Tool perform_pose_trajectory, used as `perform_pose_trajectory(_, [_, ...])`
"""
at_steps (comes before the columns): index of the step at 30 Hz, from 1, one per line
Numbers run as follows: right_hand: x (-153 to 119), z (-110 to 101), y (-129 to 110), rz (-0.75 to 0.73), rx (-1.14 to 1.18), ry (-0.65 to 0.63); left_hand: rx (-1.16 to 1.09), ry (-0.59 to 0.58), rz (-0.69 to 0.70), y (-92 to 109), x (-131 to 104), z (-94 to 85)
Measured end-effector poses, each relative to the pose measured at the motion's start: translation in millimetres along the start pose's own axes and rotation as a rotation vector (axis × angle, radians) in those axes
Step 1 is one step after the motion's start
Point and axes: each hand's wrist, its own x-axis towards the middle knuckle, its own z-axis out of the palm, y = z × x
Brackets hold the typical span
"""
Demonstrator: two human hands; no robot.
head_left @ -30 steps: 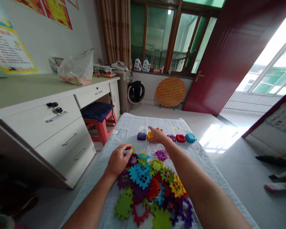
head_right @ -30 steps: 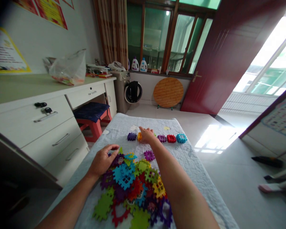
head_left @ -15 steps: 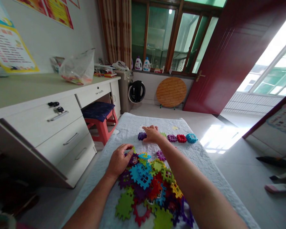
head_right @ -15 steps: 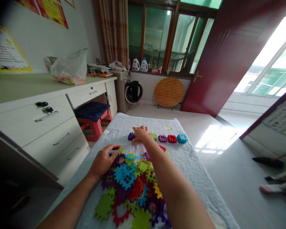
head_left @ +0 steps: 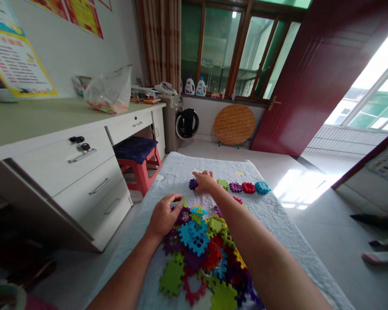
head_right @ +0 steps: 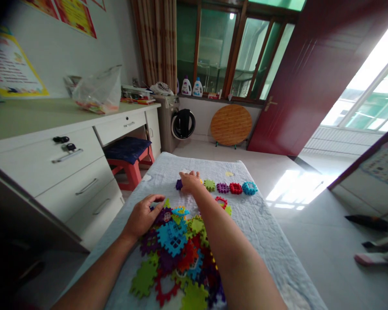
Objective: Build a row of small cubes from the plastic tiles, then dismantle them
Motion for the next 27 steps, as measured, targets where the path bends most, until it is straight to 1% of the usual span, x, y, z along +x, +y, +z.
perform_pose_trajectory(3, [-10.3,-8.4,6.1,0.021,0.066,0.103,0.004,-0.014,-0.004,1.0,0.4,-0.9])
perform_pose_trajectory(5, [-25.0,-18.2,17.5,0.045,0.103,0.172,0.006,-0.022,-0.009,1.7,0.4,-1.2])
perform_pose_trajectory(7, [-47.3,-28.7,33.6,0.054,0.123,0.205,0.005,-0.026,-0.009,2.6,0.2,-1.3])
perform_pose_trajectory(9, [-75.3,-35.8,50.3,0.066,0.14,0.222,0.006,-0.027,-0.004,3.6,-0.1,-1.1])
perform_pose_trajectory(12, [-117.8,-33.6,65.9,0.052,0.156,0.221,0.013,-0.021,0.018,4.9,-0.8,-0.2])
perform_pose_trajectory(15, [-146.9,-18.9,64.9,0.013,0.18,0.131,0.015,-0.007,0.04,4.2,-1.1,1.4])
perform_pose_trajectory(18, [-157.8,-4.1,55.5,-0.013,0.141,0.086,0.017,0.006,0.03,0.5,-0.9,2.8])
perform_pose_trajectory(21, [-157.2,4.8,49.5,-0.001,0.119,0.095,0.023,0.013,-0.001,-5.1,-0.1,3.2])
perform_pose_trajectory(25, [-152.5,15.5,51.2,0.016,0.145,0.141,0.044,0.007,-0.012,-11.6,1.5,1.8])
perform_pose_trajectory(27, [-151.6,21.5,55.4,0.016,0.188,0.198,0.061,-0.007,0.007,-13.9,2.3,0.6])
